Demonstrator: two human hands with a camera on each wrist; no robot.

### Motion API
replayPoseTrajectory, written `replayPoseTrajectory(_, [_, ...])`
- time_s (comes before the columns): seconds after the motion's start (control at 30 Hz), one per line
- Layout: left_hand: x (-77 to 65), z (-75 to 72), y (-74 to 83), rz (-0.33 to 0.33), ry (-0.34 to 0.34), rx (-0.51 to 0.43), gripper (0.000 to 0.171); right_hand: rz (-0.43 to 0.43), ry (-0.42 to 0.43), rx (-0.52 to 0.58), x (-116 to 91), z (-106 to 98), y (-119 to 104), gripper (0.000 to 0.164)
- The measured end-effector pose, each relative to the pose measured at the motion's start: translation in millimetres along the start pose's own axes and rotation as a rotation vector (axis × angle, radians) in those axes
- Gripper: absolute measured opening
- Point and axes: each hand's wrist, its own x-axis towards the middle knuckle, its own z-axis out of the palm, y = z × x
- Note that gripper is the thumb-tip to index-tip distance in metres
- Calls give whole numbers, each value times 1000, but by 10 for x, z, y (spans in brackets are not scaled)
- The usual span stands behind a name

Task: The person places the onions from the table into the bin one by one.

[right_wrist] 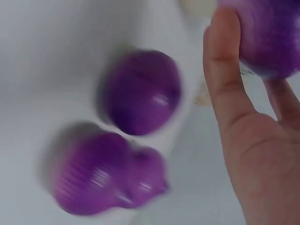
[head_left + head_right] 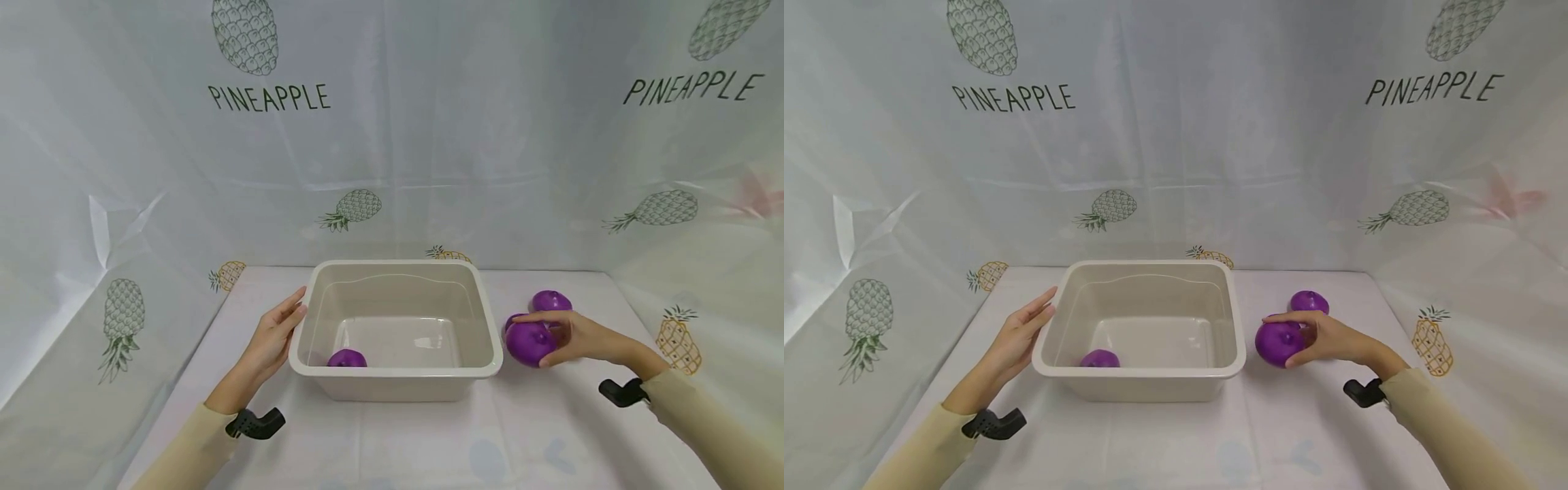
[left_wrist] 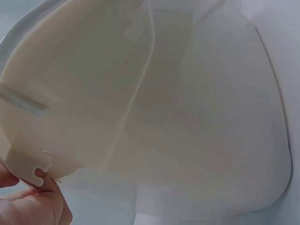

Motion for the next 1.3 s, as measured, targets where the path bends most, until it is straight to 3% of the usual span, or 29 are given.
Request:
replayPoseTrajectory(0.27, [0, -13, -2, 2, -11, 0, 56, -56, -13, -43, 45, -369, -546, 70])
replayPoseTrajectory(0.53, [8, -41, -1, 14, -10, 3, 56, -96, -60, -40, 346, -487, -1023, 72])
replayPoseTrajectory(0.8, [18, -52, -17, 7, -9, -5, 56, -92, -133, -51, 812, -370, -1235, 72])
replayPoseTrajectory(1.13, [26, -45, 1, -2, -11, -23, 56, -149, -341, -39, 1444, -49, -1350, 74])
replayPoseTrajectory(1.3, [15, -39, 7, 0, -11, -16, 55, -177, -416, -84, 1711, 144, -1347, 75])
